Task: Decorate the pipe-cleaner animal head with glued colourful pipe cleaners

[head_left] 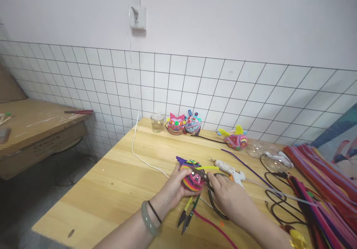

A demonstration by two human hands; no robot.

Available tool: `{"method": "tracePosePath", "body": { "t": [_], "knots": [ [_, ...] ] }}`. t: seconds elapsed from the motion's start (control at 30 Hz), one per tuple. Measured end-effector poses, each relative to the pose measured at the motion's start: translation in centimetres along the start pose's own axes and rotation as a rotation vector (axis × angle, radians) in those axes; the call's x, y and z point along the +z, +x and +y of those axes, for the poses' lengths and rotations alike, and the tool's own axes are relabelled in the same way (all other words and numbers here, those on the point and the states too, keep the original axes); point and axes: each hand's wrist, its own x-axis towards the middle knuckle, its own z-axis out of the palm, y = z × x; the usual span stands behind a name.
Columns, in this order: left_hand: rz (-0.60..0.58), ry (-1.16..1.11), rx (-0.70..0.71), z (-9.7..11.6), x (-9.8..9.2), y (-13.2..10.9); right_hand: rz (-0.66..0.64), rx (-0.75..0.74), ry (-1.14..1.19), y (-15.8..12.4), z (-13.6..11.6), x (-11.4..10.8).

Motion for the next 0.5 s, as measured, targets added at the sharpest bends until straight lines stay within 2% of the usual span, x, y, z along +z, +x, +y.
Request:
{"method": "tracePosePath", "body": {
  "t": [0.13,0.23,0.37,0.5],
  "knots": [
    [-0.005,0.006,-0.001,0.1,0.0,0.0,-0.025,0.004,0.041,-0.1,-0.1,0.4],
    [-0.016,-0.001,0.012,0.2,-0.1,0.0,-0.046,0.06,0.103,0.0,-0.1,0.0],
    [-0.021,-0.031,0.086,0.2,-0.3,0.2,-0.119,0.239,0.366,-0.2,0.4,-1.5],
    [-0.013,-0.077,0.141,0.3,-0.5,0.5,-0.242,0.407,0.58,-2.8,1.8,-1.9]
  ]
}}
